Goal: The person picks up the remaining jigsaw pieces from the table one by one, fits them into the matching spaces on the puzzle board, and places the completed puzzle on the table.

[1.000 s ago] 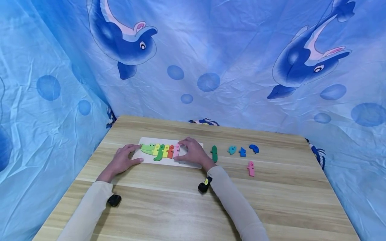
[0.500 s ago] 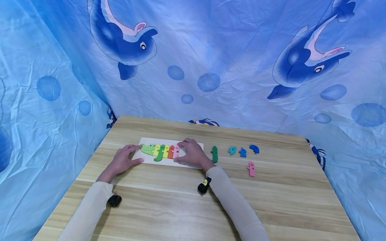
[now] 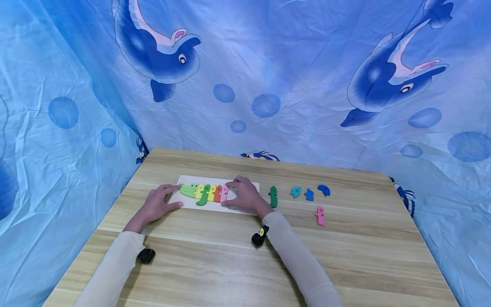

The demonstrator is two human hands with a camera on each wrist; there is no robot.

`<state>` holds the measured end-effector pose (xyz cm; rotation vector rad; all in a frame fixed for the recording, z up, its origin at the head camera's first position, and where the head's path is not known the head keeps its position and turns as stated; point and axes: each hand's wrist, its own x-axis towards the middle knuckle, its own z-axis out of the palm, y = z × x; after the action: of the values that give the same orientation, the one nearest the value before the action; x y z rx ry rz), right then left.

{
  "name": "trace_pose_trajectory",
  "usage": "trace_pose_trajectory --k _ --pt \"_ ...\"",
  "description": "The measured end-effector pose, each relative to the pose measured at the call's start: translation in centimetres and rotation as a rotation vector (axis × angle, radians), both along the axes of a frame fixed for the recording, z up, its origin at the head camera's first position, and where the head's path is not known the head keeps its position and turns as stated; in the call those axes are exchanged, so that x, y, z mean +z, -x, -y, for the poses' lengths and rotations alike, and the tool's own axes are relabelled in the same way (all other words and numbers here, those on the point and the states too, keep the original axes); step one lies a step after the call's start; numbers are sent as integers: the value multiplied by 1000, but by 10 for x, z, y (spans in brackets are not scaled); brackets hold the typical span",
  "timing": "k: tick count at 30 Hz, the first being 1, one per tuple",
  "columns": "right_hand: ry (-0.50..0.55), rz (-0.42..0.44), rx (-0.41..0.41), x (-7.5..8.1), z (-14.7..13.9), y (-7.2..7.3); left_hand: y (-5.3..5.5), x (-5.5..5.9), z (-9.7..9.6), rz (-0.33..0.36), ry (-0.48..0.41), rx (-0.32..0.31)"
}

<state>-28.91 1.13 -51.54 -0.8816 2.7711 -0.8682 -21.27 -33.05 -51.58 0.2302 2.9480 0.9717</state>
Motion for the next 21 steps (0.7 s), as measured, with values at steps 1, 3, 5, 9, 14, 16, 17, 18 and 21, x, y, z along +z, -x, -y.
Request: trace_pose_trajectory --k 1,3,5,9,14,16,17,18,21 --pt "0 6 -4 0 0 0 0 0 0 -1 0 0" --pt "0 19 -12 1 0 -1 1 0 0 -3 1 -2" --pt "-2 30 -19 2 1 -1 0 0 0 -5 1 -1" --pt "-1 38 -17 3 -1 -2 0 1 -1 -14 -4 -3" --pt "42 19 16 2 -6 0 0 2 -3 -19 -8 -5" --pt "68 -4 34 1 -8 2 0 2 -3 -18 -5 -4" --pt "80 -16 40 1 -10 3 0 3 -3 -19 -3 -4" --pt "89 -32 45 1 -11 3 0 3 -2 -18 0 -3" --pt "123 -63 54 3 -16 5 -1 3 -2 -15 1 -1"
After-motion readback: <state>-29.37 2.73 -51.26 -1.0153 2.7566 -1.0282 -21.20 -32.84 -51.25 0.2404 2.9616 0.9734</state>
